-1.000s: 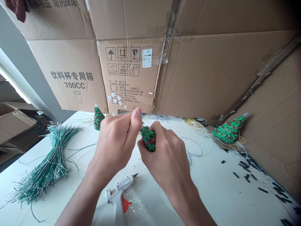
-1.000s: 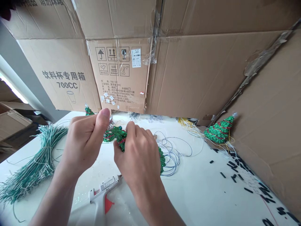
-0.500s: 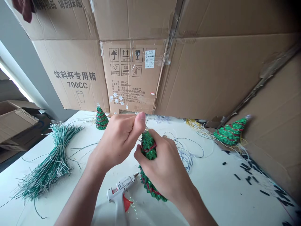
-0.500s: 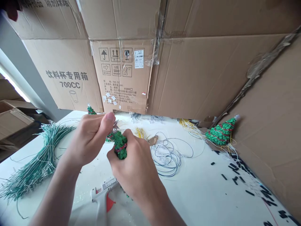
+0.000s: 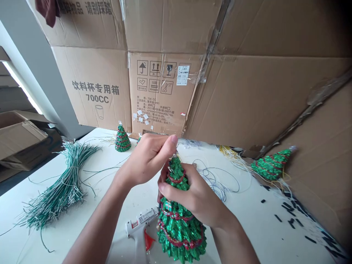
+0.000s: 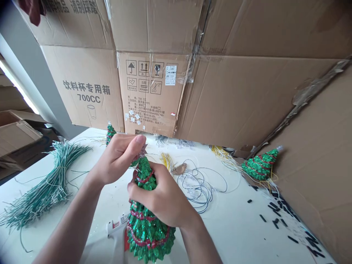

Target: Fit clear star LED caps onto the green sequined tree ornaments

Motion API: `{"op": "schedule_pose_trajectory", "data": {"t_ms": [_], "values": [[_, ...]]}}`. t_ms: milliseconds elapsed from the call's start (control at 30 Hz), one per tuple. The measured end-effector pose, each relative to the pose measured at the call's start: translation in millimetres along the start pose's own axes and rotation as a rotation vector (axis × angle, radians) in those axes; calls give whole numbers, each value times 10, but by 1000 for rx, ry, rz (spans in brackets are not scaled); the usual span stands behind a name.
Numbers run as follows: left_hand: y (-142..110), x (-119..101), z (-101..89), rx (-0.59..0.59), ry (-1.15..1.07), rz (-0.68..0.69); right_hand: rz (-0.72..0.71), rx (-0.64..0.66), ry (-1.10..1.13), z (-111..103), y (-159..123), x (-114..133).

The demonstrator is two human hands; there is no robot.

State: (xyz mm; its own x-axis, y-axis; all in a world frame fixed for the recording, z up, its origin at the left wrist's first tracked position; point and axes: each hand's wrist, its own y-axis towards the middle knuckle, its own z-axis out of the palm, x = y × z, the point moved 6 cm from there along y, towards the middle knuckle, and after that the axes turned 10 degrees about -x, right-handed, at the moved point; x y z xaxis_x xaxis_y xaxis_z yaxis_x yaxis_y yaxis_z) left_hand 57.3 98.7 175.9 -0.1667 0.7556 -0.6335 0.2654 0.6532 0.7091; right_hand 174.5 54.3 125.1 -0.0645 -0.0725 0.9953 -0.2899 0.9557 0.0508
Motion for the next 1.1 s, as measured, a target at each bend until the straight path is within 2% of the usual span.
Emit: {"op": "schedule_pose_trajectory", "data": {"t_ms": [100, 233, 367, 500, 700, 767, 933, 1100], "values": [[2, -42, -46, 20, -8, 25, 25, 117, 120, 18, 35, -6], [-11, -126, -71, 89, -48, 79, 3, 299, 157, 61, 54, -50], [-22, -151, -75, 114, -18, 77, 10, 326, 215, 48, 79, -164], [-42, -147, -45, 203, -44, 30, 30, 348, 282, 62, 94, -252], [-61, -195, 15, 279, -156, 53, 43, 644, 559, 244, 40, -314], [-68, -221, 41, 298, -205, 69, 49, 706, 625, 283, 10, -341], [-61, -211, 80, 312, -243, 90, 34, 699, 593, 257, -10, -334], [-23, -126, 26, 225, -174, 46, 26, 561, 423, 131, 36, -218]]}}
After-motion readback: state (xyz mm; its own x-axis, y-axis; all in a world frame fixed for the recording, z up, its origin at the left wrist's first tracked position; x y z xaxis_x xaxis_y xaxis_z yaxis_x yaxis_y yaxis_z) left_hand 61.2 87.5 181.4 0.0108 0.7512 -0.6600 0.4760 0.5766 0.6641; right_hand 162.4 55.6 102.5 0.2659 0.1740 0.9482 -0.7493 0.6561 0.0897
